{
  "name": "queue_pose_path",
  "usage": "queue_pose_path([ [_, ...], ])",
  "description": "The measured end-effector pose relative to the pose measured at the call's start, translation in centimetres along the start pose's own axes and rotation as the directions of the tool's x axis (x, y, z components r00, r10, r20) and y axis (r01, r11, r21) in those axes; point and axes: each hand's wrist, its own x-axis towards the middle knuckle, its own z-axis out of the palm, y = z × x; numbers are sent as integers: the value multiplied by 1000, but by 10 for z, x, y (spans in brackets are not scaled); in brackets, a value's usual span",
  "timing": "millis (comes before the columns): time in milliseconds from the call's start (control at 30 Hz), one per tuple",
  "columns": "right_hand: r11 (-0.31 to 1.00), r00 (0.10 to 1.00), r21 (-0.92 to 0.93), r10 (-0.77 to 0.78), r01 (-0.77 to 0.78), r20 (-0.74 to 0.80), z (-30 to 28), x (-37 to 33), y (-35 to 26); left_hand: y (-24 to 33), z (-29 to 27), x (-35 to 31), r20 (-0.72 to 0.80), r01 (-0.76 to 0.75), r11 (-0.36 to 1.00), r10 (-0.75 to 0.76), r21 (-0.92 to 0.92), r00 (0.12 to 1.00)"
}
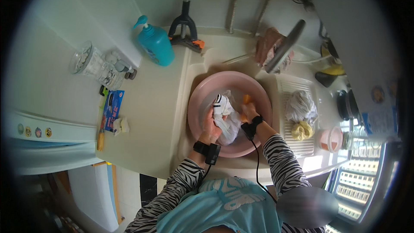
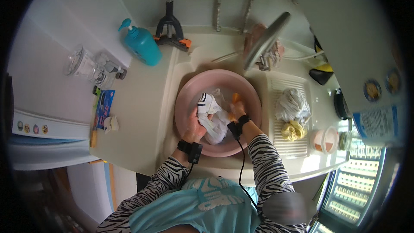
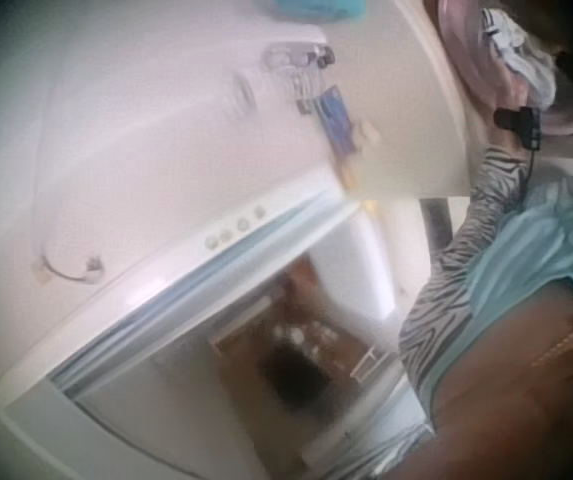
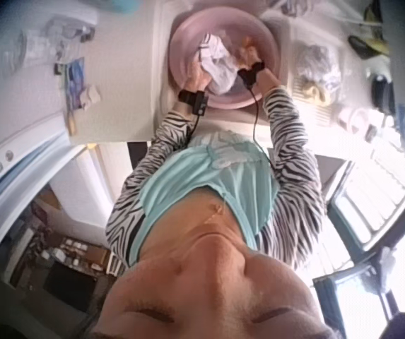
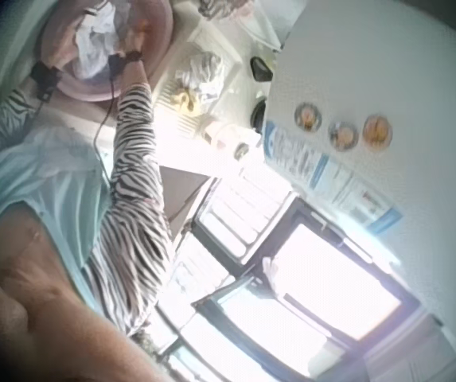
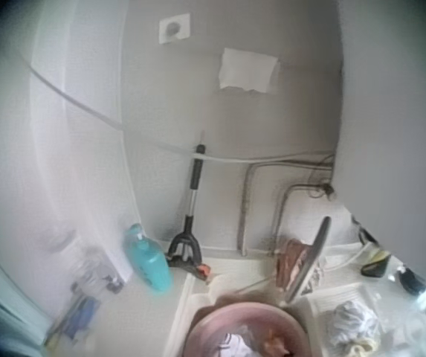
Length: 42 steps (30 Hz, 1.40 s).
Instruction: The person hand-washes a white garment in a pink basin at a kitchen sink. They rub the fabric with both hands, apply soap from a yellow sponge, rinse under running water, and wring out the garment. The garment is then placed on the sink edge.
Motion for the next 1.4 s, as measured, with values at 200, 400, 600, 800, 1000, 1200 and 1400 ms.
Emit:
queue_pose_path([
  [200,855,963,-443,-231,269,140,4,37,39,7,5,0,-52,-154,962,170,226,984],
  [400,761,832,-337,-518,555,200,35,-57,18,9,11,-6,40,-112,950,105,292,994],
  [600,430,700,-629,-661,648,269,95,-110,-43,-8,7,-8,-72,-68,920,103,387,992],
  [800,-176,222,-605,-822,777,524,95,-118,-20,0,-5,-14,173,-145,963,107,226,979],
  [1000,966,947,-64,-230,250,224,73,-66,-37,9,2,0,-32,63,994,-66,-88,997],
  [1200,981,975,164,-136,107,174,18,-77,-49,20,-8,5,-87,75,992,-66,105,994],
  [1400,971,964,0,-238,239,117,32,-93,-25,17,6,-2,-25,-25,992,28,123,999],
])
